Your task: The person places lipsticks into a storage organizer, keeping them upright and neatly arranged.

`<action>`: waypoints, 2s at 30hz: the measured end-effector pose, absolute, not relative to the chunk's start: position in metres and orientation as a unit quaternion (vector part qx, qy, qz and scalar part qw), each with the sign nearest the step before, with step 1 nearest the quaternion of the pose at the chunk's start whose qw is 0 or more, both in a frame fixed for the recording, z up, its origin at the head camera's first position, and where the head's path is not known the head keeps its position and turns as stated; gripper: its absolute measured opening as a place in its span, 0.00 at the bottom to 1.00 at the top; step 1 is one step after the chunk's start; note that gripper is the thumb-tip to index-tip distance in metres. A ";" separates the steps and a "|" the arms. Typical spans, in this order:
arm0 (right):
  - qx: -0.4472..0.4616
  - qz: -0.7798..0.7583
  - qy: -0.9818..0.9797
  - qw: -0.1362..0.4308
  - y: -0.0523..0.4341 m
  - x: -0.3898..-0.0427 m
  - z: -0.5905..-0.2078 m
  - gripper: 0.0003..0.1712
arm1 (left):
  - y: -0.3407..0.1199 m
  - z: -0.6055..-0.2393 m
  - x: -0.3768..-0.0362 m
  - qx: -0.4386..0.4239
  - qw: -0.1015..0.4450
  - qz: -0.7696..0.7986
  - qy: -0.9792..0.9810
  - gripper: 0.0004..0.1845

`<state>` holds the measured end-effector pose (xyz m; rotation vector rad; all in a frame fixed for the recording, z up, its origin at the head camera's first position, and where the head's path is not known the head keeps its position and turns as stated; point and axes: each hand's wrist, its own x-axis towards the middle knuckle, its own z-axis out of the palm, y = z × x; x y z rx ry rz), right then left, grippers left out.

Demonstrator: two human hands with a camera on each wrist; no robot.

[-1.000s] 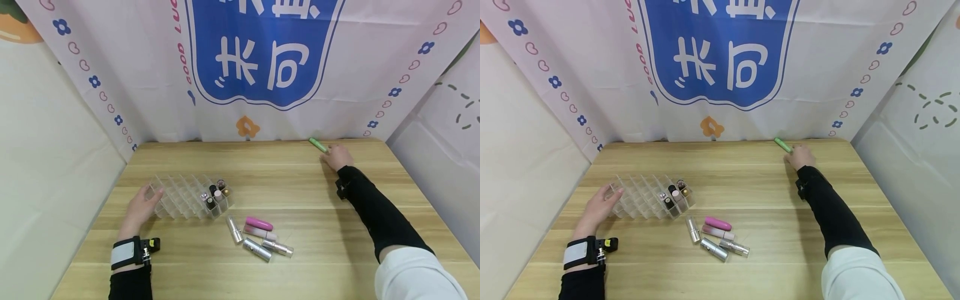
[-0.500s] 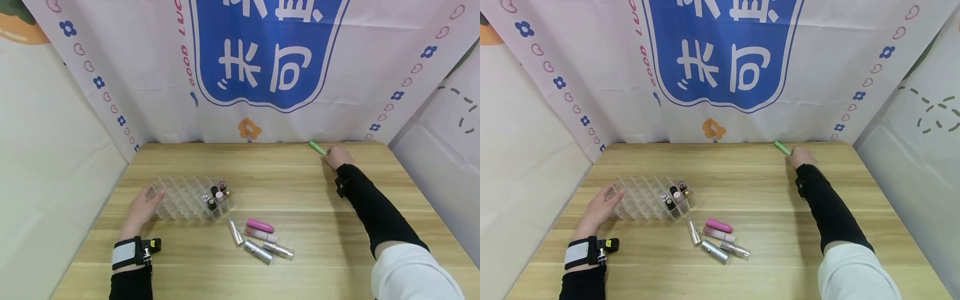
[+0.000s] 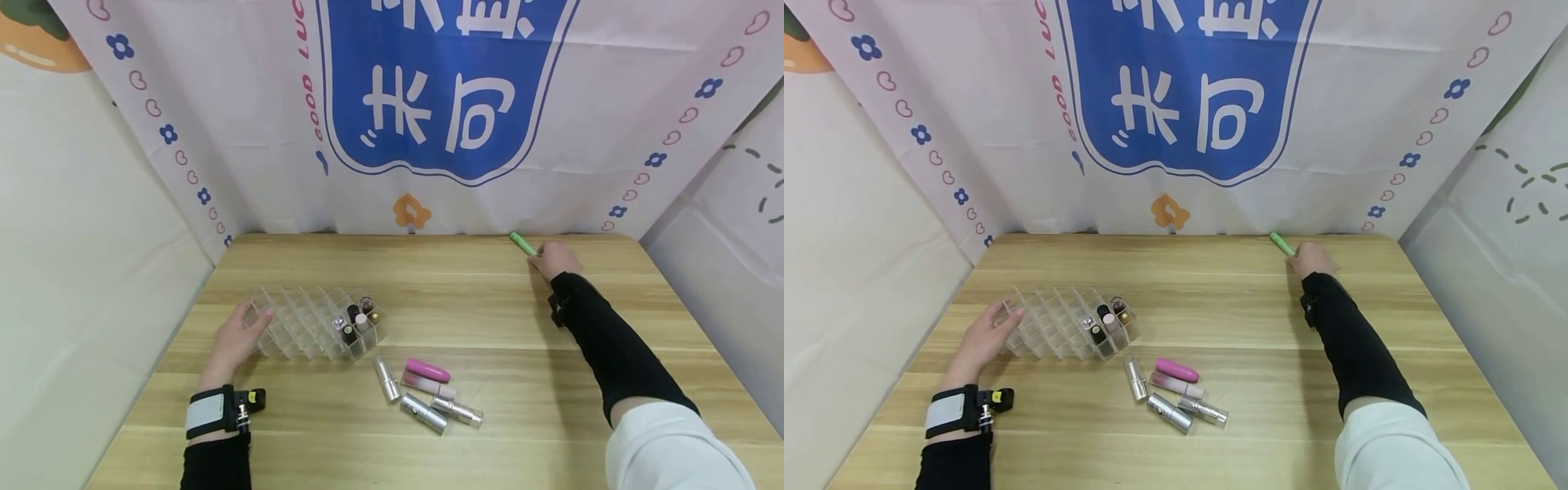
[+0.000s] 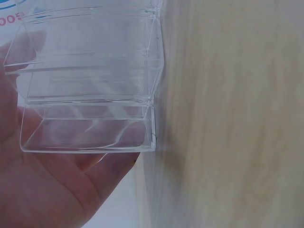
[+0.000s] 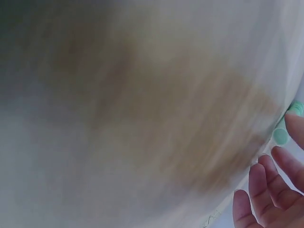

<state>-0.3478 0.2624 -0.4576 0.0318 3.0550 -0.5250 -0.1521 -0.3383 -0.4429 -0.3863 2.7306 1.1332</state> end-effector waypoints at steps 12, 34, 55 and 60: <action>0.008 -0.164 0.986 0.009 0.262 -0.344 -0.456 0.17 | -0.335 -0.439 -0.150 -0.130 0.081 0.381 0.912 0.50; 0.039 -0.270 0.962 -0.027 0.261 -0.340 -0.449 0.22 | -0.336 -0.441 -0.154 -0.123 0.079 0.379 0.914 0.50; 0.009 -0.321 0.944 -0.073 0.234 -0.318 -0.435 0.20 | -0.335 -0.441 -0.155 -0.127 0.085 0.377 0.914 0.51; -0.017 -0.322 0.944 -0.071 0.218 -0.313 -0.430 0.18 | -0.335 -0.440 -0.155 -0.126 0.081 0.374 0.915 0.51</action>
